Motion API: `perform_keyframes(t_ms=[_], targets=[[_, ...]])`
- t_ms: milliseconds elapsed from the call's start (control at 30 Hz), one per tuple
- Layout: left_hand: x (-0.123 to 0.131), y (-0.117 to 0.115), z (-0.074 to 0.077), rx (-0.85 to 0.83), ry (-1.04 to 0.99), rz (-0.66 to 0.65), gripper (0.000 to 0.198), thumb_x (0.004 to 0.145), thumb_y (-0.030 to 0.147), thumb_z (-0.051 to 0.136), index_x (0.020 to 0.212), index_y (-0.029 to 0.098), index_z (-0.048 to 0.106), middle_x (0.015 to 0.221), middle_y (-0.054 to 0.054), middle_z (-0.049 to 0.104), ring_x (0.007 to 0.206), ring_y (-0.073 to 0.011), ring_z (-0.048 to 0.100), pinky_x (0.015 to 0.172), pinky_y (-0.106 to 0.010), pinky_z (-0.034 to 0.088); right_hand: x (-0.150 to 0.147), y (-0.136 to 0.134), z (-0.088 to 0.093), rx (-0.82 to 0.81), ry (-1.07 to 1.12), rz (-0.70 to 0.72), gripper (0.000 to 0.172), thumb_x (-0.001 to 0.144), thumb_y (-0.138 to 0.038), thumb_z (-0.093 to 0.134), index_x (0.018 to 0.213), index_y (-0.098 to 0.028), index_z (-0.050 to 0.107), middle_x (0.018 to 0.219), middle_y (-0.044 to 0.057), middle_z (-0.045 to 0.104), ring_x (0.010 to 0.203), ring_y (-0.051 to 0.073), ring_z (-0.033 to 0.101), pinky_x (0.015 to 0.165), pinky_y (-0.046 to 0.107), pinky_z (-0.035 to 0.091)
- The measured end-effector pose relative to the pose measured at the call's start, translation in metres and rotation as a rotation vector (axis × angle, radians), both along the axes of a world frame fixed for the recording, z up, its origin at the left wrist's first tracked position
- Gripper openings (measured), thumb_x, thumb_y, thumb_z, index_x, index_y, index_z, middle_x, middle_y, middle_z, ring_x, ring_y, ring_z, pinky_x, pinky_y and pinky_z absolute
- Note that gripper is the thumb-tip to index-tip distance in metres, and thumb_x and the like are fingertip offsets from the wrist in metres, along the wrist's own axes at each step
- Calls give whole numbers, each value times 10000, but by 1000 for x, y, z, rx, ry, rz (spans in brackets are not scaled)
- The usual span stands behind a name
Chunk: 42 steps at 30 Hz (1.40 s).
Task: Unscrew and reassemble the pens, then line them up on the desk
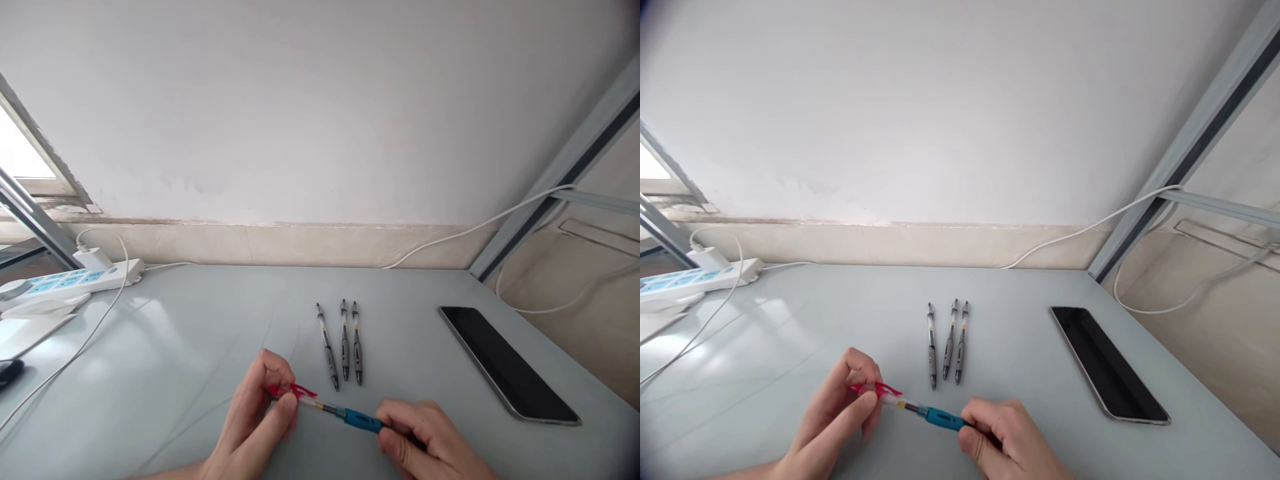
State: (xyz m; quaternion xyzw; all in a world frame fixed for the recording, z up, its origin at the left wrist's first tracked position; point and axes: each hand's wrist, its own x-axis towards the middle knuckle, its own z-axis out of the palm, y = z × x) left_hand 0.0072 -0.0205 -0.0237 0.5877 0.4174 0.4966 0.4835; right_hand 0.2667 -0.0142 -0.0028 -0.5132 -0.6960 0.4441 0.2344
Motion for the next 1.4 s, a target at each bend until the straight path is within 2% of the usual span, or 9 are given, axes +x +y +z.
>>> perform_keyframes(t_ms=[100,267,367,433,600,733,1000,1200,1400], targets=[[2,6,4,112,-53,20,176,980,414,545,947,242,560,812,15,500,617,-115,438,577,-237,379,-6,7,0,-80,4,99,411,918,-535,469,646,-227,481,515,-42,444,515,149,422,497,244,330],[13,21,20,-113,-243,6,260,919,393,668,1120,256,578,781,28,545,709,-122,489,669,-225,437,-24,13,2,7,-45,153,312,912,-386,518,657,-206,501,523,-50,463,505,129,420,485,236,286],[14,29,25,-155,-256,-47,288,911,435,661,1108,228,629,859,0,586,850,-162,591,799,-289,492,-39,13,1,99,-57,171,263,879,-319,571,650,-207,507,529,-65,441,506,119,400,491,235,267],[13,35,26,-165,-254,-69,332,919,450,638,1165,227,624,835,11,573,816,-167,632,810,-326,521,-47,14,0,156,-47,199,279,863,-312,594,625,-206,494,527,-73,421,503,111,383,498,236,261],[7,45,28,-190,-197,-38,459,893,370,689,1310,217,575,799,37,530,727,-143,668,670,-271,548,-50,19,-3,249,12,307,321,927,-344,509,680,-178,630,546,-63,428,507,115,401,527,243,291],[8,49,29,-151,-173,-12,589,859,345,727,1386,320,465,820,73,498,628,-116,670,552,-235,518,-44,23,-6,249,64,325,380,977,-332,424,842,-146,726,515,-57,454,468,121,430,500,235,322],[8,56,21,-96,-143,51,355,832,358,747,1106,256,546,732,90,535,585,-129,673,544,-256,542,-38,25,-13,213,164,331,429,997,-375,399,823,-138,712,509,-39,517,467,125,471,517,230,384],[6,59,21,-95,-139,89,408,839,349,738,1176,276,519,760,90,560,596,-122,687,566,-251,557,-37,27,-12,208,192,333,425,999,-382,407,827,-138,709,516,-37,527,471,123,465,521,232,377],[8,58,22,-94,-145,80,399,793,360,774,1075,258,511,714,98,557,569,-127,684,523,-232,544,-37,25,-14,212,205,336,464,1004,-425,395,808,-143,706,516,-35,533,477,126,478,534,238,394]])
